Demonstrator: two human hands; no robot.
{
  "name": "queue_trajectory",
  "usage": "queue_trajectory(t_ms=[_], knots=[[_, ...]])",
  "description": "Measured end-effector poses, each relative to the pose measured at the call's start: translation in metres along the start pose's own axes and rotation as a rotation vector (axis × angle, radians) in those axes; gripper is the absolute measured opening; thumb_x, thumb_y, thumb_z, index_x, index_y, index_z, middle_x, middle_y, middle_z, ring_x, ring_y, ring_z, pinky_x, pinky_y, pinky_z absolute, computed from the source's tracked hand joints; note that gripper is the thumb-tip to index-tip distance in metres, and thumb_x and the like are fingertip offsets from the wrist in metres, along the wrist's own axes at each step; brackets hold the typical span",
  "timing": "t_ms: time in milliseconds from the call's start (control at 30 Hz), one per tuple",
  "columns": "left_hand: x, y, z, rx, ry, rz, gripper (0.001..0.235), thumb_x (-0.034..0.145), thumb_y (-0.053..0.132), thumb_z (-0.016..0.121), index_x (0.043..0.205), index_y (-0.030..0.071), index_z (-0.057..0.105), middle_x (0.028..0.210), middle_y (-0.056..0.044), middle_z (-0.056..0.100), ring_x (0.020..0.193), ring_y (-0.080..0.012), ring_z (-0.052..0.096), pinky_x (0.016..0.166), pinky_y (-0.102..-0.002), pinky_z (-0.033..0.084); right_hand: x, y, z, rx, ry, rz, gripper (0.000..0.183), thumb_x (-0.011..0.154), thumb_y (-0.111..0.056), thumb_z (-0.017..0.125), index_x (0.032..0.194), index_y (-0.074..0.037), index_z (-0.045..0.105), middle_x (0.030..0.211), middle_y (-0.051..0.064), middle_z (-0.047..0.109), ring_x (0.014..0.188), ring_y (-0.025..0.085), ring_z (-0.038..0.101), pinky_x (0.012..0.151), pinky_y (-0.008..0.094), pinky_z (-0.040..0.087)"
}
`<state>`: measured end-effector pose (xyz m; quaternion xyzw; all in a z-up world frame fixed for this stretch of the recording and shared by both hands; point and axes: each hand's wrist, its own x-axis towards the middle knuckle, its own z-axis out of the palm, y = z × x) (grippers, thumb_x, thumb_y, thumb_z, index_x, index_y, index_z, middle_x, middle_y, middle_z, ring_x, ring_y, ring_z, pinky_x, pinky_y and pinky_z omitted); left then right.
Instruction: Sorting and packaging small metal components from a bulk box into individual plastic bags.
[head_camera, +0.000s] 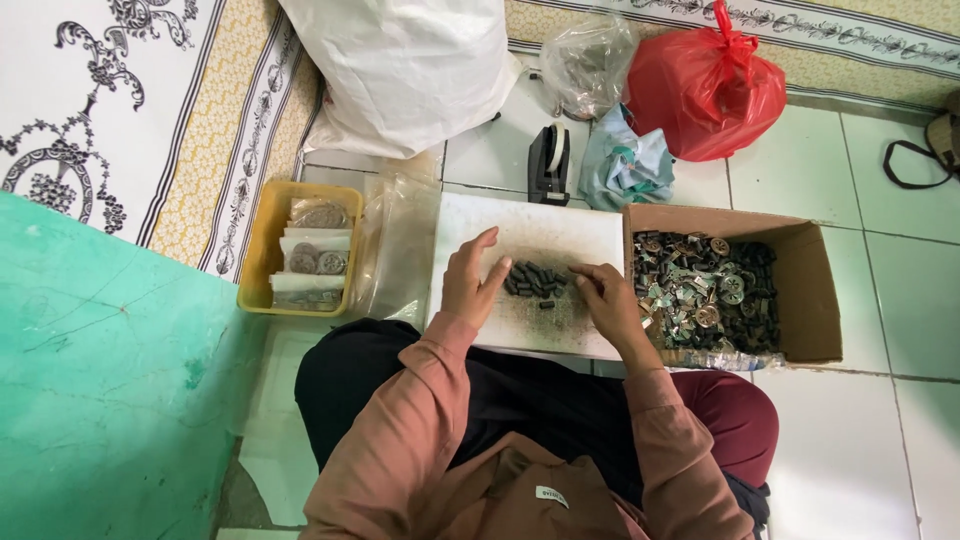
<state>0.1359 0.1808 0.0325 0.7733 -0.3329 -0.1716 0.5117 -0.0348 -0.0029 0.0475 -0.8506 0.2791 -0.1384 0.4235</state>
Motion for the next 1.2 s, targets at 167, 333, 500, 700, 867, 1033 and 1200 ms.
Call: queue_trajectory(t_ms=[167, 333, 500, 700, 867, 1033, 1200], knots=[[-0.029, 0.000, -0.030, 0.309, -0.126, -0.005, 0.057, 0.096, 0.053, 0.060, 0.147, 0.031, 0.048, 0.135, -0.001, 0.058, 0.126, -0.0307, 0.059, 0.101, -0.055, 0.052, 0.010, -0.010, -0.008, -0.064, -0.017, -0.009, 0.023, 0.102, -0.009, 0.064, 0.123, -0.003, 0.072, 0.099, 0.019, 0.065, 0.087, 0.031, 0.068, 0.072, 0.041, 0.056], [-0.044, -0.006, -0.040, 0.495, -0.076, -0.031, 0.069, 0.092, 0.046, 0.066, 0.153, 0.026, 0.039, 0.149, -0.013, 0.044, 0.134, -0.0391, 0.050, 0.102, -0.058, 0.050, 0.038, -0.058, 0.010, -0.132, -0.031, -0.065, 0.022, 0.101, -0.010, 0.067, 0.122, -0.006, 0.073, 0.103, 0.017, 0.066, 0.092, 0.030, 0.068, 0.074, 0.039, 0.057], [-0.032, -0.015, -0.039, 0.663, -0.078, -0.231, 0.090, 0.094, 0.060, 0.063, 0.159, 0.009, 0.028, 0.158, -0.021, 0.034, 0.146, -0.0414, 0.035, 0.113, -0.053, 0.036, 0.066, -0.118, 0.051, -0.322, -0.056, -0.410, 0.021, 0.098, -0.006, 0.069, 0.119, -0.008, 0.075, 0.099, 0.011, 0.066, 0.097, 0.031, 0.065, 0.080, 0.040, 0.057], [-0.027, -0.023, -0.047, 0.501, -0.114, -0.300, 0.101, 0.090, 0.072, 0.055, 0.158, 0.002, 0.032, 0.159, -0.024, 0.034, 0.147, -0.0422, 0.032, 0.117, -0.060, 0.027, 0.117, -0.136, 0.123, -0.512, -0.123, -0.488, 0.025, 0.096, -0.016, 0.075, 0.121, -0.016, 0.075, 0.103, 0.006, 0.068, 0.106, 0.027, 0.064, 0.090, 0.043, 0.054], [-0.018, -0.023, -0.048, 0.406, -0.073, -0.320, 0.102, 0.087, 0.069, 0.058, 0.157, 0.000, 0.030, 0.157, -0.024, 0.035, 0.146, -0.0414, 0.030, 0.117, -0.064, 0.024, 0.164, -0.136, 0.169, -0.694, -0.224, -0.357, 0.034, 0.097, -0.025, 0.073, 0.131, -0.024, 0.069, 0.122, 0.006, 0.069, 0.121, 0.028, 0.060, 0.097, 0.046, 0.052], [-0.012, -0.016, -0.053, 0.319, -0.078, -0.354, 0.103, 0.086, 0.068, 0.057, 0.158, 0.001, 0.029, 0.157, -0.021, 0.036, 0.147, -0.0385, 0.027, 0.119, -0.065, 0.019, 0.195, -0.131, 0.199, -0.756, -0.340, -0.301, 0.053, 0.097, -0.024, 0.069, 0.147, -0.022, 0.055, 0.139, 0.010, 0.061, 0.134, 0.034, 0.052, 0.103, 0.053, 0.049], [-0.009, -0.001, -0.064, 0.270, -0.100, -0.369, 0.096, 0.089, 0.058, 0.058, 0.158, -0.001, 0.028, 0.157, -0.022, 0.036, 0.148, -0.0388, 0.025, 0.121, -0.064, 0.015, 0.213, -0.138, 0.215, -0.826, -0.489, -0.352, 0.069, 0.096, -0.003, 0.061, 0.157, -0.025, 0.039, 0.158, 0.006, 0.047, 0.146, 0.038, 0.040, 0.109, 0.058, 0.045]])
